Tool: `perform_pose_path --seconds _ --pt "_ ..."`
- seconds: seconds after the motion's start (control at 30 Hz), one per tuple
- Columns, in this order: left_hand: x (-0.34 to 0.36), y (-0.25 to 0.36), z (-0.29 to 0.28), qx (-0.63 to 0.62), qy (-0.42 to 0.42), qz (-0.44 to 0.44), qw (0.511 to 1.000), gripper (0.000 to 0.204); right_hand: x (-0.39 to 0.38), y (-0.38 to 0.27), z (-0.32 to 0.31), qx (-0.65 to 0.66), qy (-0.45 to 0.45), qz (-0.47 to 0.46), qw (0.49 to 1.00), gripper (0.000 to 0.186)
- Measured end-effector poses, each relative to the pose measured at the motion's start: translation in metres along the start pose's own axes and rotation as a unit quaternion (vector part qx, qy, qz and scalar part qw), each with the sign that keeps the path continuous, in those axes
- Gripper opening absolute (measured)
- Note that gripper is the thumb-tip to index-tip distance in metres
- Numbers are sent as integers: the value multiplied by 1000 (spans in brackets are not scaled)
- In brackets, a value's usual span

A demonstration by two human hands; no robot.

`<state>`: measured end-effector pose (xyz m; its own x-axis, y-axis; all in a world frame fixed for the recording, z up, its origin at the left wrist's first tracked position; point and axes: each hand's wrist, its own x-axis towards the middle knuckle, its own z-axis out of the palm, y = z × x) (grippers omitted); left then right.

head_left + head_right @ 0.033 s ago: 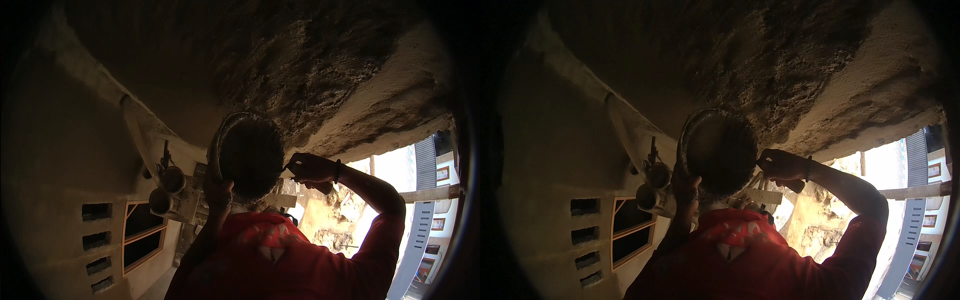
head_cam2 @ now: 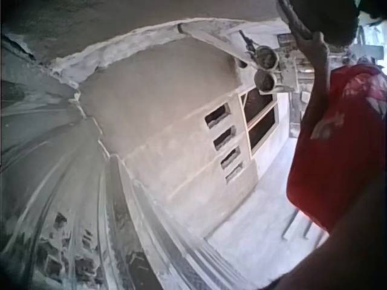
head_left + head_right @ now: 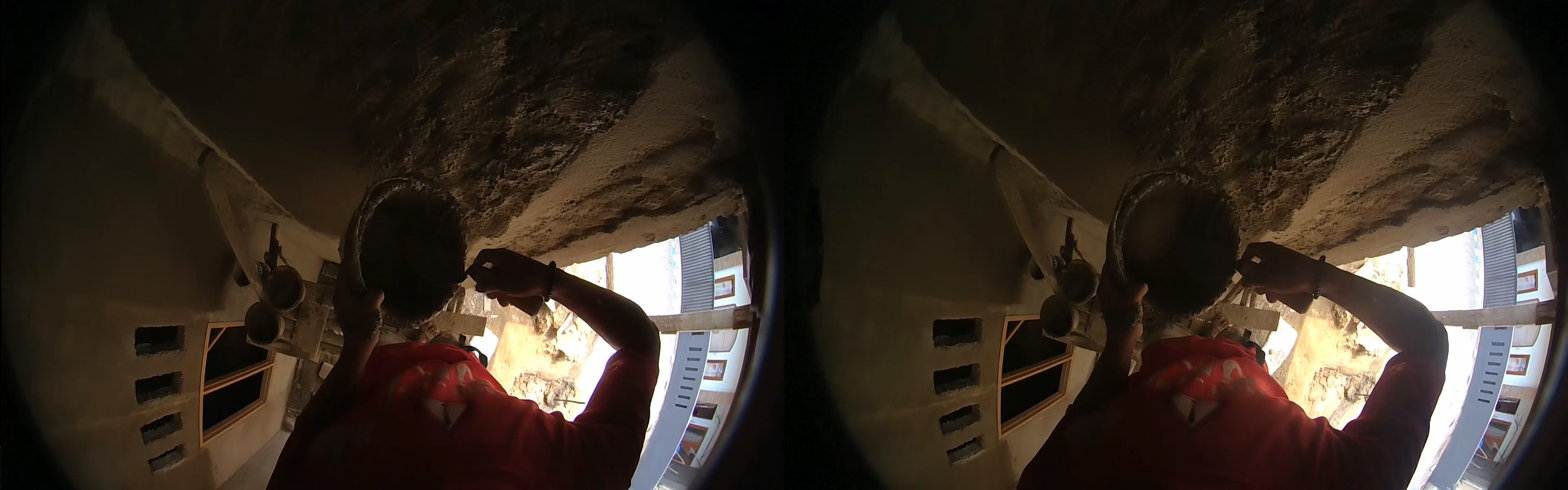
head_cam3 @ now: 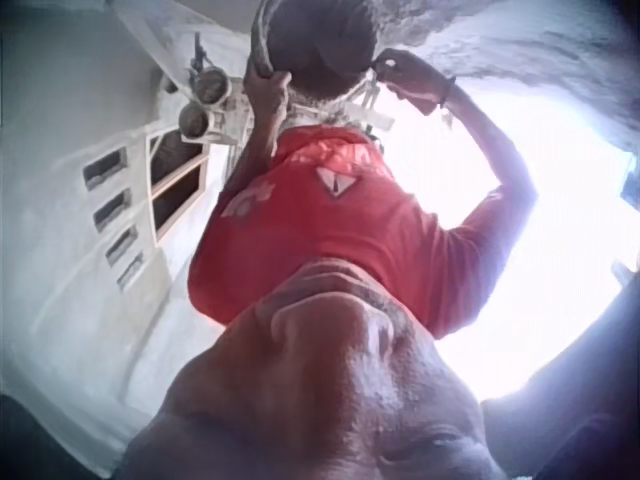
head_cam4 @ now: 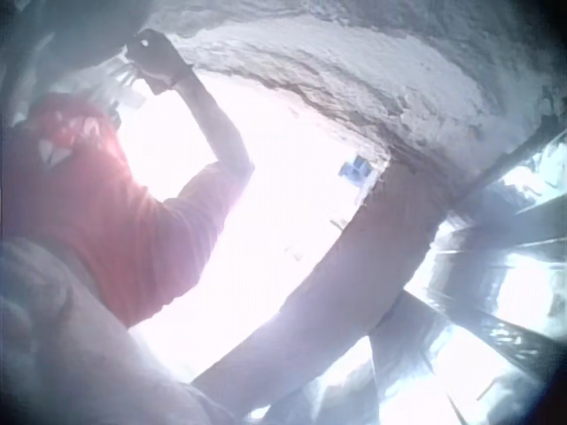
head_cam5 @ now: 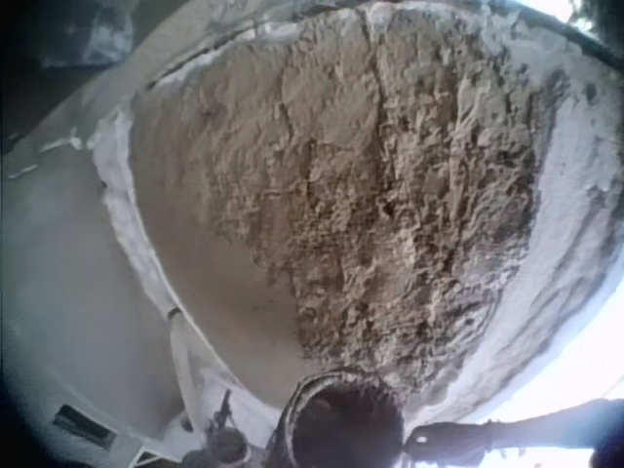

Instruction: The person applies mortar to a wall using a trowel and levels the surface with a long wooden board.

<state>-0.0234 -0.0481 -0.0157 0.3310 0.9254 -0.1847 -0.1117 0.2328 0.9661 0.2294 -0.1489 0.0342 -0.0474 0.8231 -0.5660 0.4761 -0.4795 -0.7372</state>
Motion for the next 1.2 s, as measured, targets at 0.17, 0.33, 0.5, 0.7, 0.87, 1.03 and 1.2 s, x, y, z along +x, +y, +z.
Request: perform_pose_path --seconds 0.17,0.33,0.5,0.7,0.87,1.03,1.2 --pt "12 -35 -22 -14 41 76 996 60 29 6 36 391 -37 -30 919 32" --pt "16 -33 -28 -4 68 119 991 60 83 -4 77 245 15 -251 936 28" --pt "41 1 -63 101 69 97 988 69 121 -63 101 -275 243 -359 858 38" --pt "72 56 -90 45 68 86 993 51 104 -103 75 -525 60 -224 819 40" --pt "82 35 -112 124 51 111 985 61 79 -136 40 -558 231 -282 746 36" --pt "78 43 -101 26 23 56 998 68 118 -135 60 -572 206 -117 785 36" --pt "87 11 -102 48 26 56 997 77 135 -102 91 -531 85 -194 820 22"
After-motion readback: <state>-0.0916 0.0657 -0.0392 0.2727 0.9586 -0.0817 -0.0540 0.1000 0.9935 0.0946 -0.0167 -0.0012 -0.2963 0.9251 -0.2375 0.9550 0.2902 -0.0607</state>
